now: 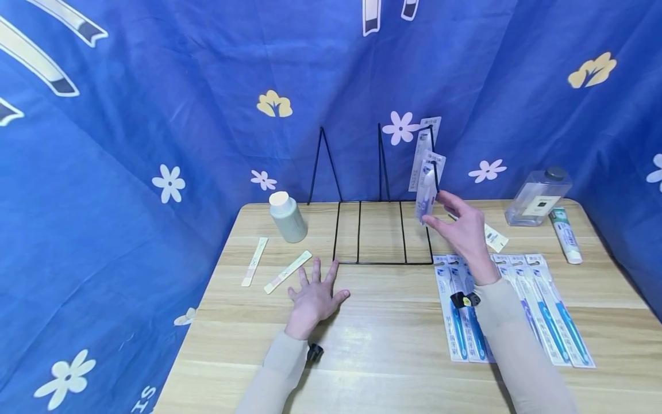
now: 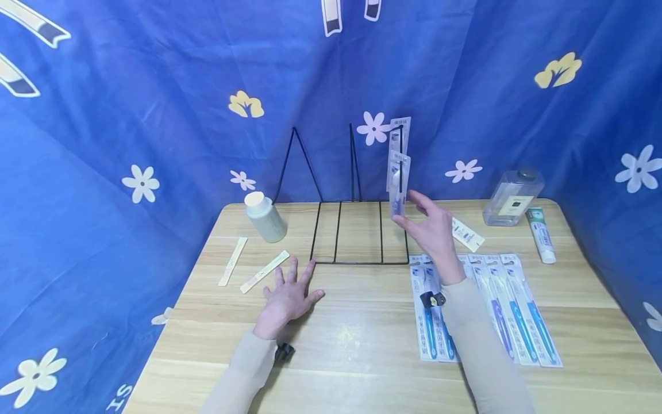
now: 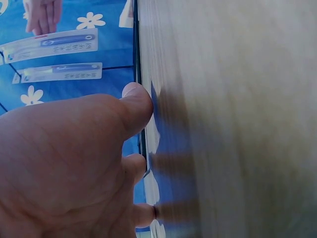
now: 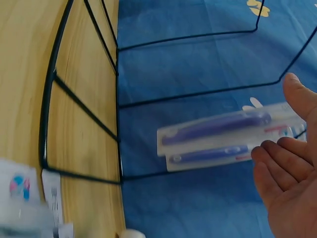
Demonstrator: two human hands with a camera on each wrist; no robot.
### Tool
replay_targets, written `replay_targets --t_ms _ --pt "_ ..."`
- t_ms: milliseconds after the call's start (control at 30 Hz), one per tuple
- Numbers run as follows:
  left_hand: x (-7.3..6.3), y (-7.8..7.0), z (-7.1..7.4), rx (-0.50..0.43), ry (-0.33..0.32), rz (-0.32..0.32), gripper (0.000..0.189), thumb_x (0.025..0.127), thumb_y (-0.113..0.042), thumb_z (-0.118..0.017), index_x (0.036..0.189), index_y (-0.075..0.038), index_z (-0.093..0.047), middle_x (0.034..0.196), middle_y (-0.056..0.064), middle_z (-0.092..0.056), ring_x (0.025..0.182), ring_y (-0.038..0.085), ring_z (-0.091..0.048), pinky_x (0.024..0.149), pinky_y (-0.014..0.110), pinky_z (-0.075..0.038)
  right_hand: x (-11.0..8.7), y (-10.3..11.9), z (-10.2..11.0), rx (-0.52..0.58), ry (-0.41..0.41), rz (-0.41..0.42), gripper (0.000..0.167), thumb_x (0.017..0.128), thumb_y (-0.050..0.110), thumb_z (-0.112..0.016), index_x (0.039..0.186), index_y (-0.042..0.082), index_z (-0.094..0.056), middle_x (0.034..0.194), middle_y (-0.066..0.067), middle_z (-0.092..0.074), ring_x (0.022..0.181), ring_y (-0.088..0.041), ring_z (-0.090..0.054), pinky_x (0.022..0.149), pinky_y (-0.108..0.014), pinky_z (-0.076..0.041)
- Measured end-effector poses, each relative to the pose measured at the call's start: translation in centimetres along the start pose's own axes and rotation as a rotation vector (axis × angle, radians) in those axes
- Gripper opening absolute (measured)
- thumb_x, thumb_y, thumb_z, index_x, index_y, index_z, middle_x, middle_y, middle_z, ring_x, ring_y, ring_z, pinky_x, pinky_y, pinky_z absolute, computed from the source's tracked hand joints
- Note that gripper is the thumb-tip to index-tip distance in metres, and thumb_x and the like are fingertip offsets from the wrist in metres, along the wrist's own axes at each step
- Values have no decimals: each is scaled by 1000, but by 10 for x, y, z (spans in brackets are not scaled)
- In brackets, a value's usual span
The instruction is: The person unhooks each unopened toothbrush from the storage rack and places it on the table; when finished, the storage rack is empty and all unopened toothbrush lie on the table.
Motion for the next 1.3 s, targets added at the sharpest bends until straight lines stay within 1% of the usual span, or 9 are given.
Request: replay_targets --t_ms 33,233,500,567,633,800,1033,1133,1300 --pt "0 0 0 -1 0 -1 79 96 -71 -44 162 -44 -10 173 9 0 155 52 -3 108 84 -23 2 1 -3 7 -1 3 61 76 17 -91 130 4 -68 126 -21 -71 115 -39 -69 101 -48 -54" --pt "-1 -1 1 3 3 0 80 96 -71 -44 162 -43 -10 173 9 0 156 51 -3 108 84 -23 12 4 -16 22 -27 19 55 74 14 -91 122 -1 -70 119 -24 -73 107 -41 -72 96 -49 -56" --pt "-2 1 1 2 7 1 79 96 -71 -45 162 -44 -10 173 10 1 156 51 -2 108 83 -23 19 7 -29 -1 -82 79 42 77 11 -89 110 -8 -70 104 -29 -74 92 -45 -74 80 -53 -59" --pt "-2 1 1 -1 6 -1 79 96 -71 -45 162 -44 -10 173 10 1 156 51 -2 108 83 -23 20 7 -30 -19 -104 74 39 79 12 -87 108 -8 -70 103 -29 -75 90 -44 -75 76 -46 -61" --pt "-2 1 1 -4 2 -2 79 96 -71 -45 162 -44 -10 173 9 1 156 51 -3 108 84 -23 21 7 -30 -24 -125 52 36 81 13 -85 107 -8 -71 100 -29 -75 88 -42 -75 72 -31 -61" --pt "-2 1 2 -8 -8 -6 79 96 -70 -46 162 -44 -11 173 10 0 156 51 -3 108 84 -23 23 9 -29 1 -152 8 31 83 8 -83 104 -10 -70 95 -30 -75 84 -43 -75 64 1 -43" --pt "-2 0 1 -9 -14 -9 79 96 -70 -46 162 -43 -12 173 10 -1 156 51 -4 107 84 -24 22 14 -22 31 -154 -5 31 83 8 -83 105 -11 -71 97 -30 -75 84 -44 -75 64 1 -43" --pt "-2 -1 1 -8 -11 -8 79 96 -70 -46 162 -43 -13 173 10 -1 156 51 -4 108 84 -24 20 13 -17 41 -149 -36 30 84 9 -82 104 -10 -71 98 -28 -76 83 -35 -76 65 -1 -46" --pt "-2 0 1 -4 -10 -5 79 96 -70 -46 162 -42 -12 173 10 -1 155 52 -4 108 83 -23 15 7 -9 68 -130 -119 28 85 12 -82 101 -8 -71 97 -27 -76 74 4 -66 66 -4 -49"
Point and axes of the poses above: each hand's wrist, its own x-axis towards the middle knuckle, its own z-axis out of the back of the hand, y = z × x, the point moved 6 cm from there along x, towards the middle knuckle
